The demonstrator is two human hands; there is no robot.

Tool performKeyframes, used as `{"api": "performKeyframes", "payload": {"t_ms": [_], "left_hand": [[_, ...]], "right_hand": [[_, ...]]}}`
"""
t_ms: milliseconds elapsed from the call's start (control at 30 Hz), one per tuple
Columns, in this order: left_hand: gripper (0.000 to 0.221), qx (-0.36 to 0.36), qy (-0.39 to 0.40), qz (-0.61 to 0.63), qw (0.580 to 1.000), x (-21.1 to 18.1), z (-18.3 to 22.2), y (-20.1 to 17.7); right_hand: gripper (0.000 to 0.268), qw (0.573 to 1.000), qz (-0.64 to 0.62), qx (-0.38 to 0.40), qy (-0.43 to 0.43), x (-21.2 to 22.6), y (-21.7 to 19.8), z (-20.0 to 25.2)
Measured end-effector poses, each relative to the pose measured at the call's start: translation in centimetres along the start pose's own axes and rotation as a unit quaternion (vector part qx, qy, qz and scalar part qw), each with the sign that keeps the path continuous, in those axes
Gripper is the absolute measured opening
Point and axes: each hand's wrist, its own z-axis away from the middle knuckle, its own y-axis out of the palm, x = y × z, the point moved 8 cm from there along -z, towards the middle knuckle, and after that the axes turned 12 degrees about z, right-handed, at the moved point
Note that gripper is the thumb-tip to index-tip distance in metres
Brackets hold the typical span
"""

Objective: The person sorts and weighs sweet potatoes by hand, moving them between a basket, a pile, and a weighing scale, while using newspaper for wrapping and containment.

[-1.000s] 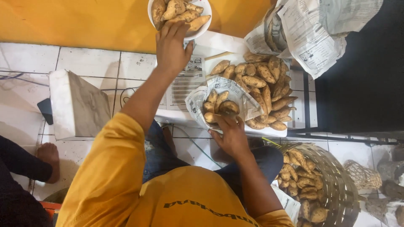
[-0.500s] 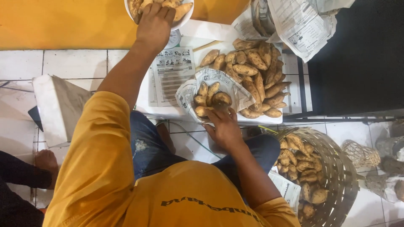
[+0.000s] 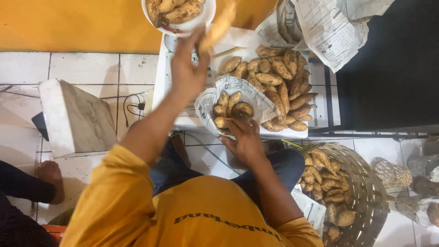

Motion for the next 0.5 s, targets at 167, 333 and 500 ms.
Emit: {"api": "performKeyframes", "payload": {"t_ms": [167,333,500], "left_hand": [[0.048,-0.059,-0.270,0.241,0.930,1.1,8.7,3.3],[0.058,-0.111,-0.374,0.384,0.837,4.5,15.5,6.4],[0.066,-0.106,-0.383,0.392,0.830,7.7,18.1,7.0]], "right_hand": [[0.063,0.993,-0.029,-0.113,0.009,0.1,-1.3,0.0],[0.060,0.991,-0.032,-0.127,0.017,-1.0,0.2,0.1],[0.051,0.990,-0.065,-0.124,0.024,-0.8,-0.7,0.3]]}}
